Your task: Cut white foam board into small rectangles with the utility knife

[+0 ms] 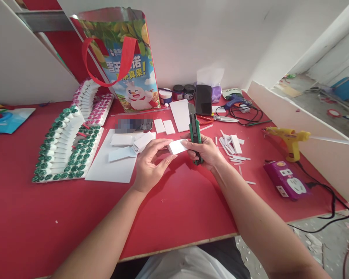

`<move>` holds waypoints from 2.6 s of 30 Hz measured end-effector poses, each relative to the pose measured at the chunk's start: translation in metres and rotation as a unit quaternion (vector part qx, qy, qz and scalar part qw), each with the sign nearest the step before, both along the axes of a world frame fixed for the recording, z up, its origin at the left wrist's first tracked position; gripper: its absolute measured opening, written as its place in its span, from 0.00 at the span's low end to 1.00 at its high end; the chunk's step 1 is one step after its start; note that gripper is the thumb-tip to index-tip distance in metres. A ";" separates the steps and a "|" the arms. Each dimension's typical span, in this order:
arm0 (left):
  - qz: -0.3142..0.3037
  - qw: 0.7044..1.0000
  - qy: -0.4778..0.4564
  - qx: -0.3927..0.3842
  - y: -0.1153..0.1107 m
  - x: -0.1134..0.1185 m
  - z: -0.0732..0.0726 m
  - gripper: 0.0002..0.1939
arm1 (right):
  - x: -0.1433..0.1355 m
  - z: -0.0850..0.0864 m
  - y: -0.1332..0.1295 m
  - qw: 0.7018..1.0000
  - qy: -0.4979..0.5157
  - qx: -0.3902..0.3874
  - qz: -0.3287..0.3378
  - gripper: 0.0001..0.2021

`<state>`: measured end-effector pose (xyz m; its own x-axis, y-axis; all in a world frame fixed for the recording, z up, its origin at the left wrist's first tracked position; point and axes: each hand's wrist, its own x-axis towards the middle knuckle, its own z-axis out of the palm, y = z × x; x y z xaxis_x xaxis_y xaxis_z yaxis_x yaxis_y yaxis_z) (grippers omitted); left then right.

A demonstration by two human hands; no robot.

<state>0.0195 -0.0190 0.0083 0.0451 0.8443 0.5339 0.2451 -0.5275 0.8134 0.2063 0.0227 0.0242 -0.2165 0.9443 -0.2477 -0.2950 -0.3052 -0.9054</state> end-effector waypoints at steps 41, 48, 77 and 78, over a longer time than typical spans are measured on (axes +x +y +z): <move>0.024 0.965 0.250 0.072 0.000 0.010 -0.003 0.04 | -0.008 0.005 -0.009 0.972 -0.228 0.051 -0.026 0.13; 0.030 0.964 0.261 0.030 -0.001 0.012 -0.006 0.04 | -0.012 -0.010 -0.009 0.962 -0.260 0.078 -0.021 0.12; -0.018 0.949 0.313 -0.031 0.013 -0.006 -0.009 0.03 | 0.013 0.008 -0.002 0.934 -0.338 0.082 -0.082 0.08; -0.022 0.947 0.318 -0.036 0.014 -0.006 -0.008 0.03 | 0.014 0.008 -0.001 0.935 -0.336 0.082 -0.081 0.08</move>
